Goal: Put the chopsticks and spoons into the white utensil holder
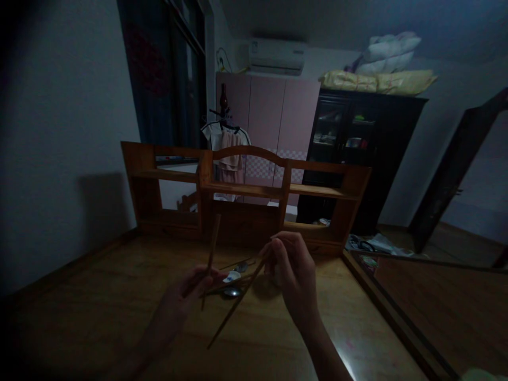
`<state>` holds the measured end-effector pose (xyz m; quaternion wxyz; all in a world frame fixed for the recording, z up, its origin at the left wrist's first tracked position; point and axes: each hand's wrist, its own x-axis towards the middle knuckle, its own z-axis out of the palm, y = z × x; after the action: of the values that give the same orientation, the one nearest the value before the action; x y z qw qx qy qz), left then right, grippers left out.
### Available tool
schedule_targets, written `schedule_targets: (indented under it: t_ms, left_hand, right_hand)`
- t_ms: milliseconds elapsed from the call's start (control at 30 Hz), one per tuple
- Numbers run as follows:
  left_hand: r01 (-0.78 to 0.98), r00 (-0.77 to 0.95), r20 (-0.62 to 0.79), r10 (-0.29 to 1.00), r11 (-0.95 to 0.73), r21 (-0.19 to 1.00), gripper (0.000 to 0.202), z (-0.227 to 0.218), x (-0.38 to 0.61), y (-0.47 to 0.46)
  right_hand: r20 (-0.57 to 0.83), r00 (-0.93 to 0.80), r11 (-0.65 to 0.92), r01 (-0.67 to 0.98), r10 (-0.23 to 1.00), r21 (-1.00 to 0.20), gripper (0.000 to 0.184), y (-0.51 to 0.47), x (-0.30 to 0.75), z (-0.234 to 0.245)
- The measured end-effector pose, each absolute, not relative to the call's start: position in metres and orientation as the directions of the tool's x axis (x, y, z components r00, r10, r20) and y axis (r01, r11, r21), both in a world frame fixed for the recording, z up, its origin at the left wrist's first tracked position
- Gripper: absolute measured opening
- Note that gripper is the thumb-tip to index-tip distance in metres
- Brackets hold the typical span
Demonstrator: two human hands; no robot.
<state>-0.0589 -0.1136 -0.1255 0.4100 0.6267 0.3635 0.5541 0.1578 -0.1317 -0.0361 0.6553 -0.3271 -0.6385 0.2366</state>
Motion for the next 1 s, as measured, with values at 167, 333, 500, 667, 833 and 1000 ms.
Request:
schedule_targets:
  t_ms: [167, 333, 500, 667, 833, 1000]
  left_hand:
    - [-0.190, 0.195, 0.307, 0.932, -0.271, 0.944, 0.024, -0.156, -0.019, -0.131]
    - [-0.204, 0.233, 0.320, 0.918, -0.276, 0.939, 0.029, -0.169, 0.000, -0.128]
    - [-0.117, 0.195, 0.357, 0.914, -0.340, 0.933, 0.037, -0.171, 0.006, -0.122]
    - [-0.086, 0.190, 0.418, 0.888, -0.410, 0.908, 0.025, -0.176, 0.008, -0.119]
    - [-0.073, 0.232, 0.346, 0.909, -0.338, 0.938, 0.024, -0.185, 0.006, -0.115]
    - [-0.101, 0.229, 0.264, 0.937, -0.247, 0.964, 0.026, -0.193, 0.002, -0.111]
  right_hand:
    - [0.704, 0.058, 0.671, 0.257, 0.708, -0.696, 0.013, -0.140, 0.154, -0.040]
    - [0.714, -0.010, 0.640, 0.453, 0.700, -0.621, 0.014, -0.137, 0.149, -0.054]
    - [0.687, -0.019, 0.619, 0.450, 0.727, -0.643, 0.017, -0.129, 0.149, -0.060]
    - [0.649, -0.037, 0.605, 0.405, 0.760, -0.686, 0.020, -0.119, 0.155, -0.067]
    - [0.623, -0.164, 0.625, 0.423, 0.765, -0.656, 0.017, -0.121, 0.159, -0.066]
    - [0.575, -0.262, 0.630, 0.392, 0.775, -0.671, 0.022, -0.122, 0.156, -0.062]
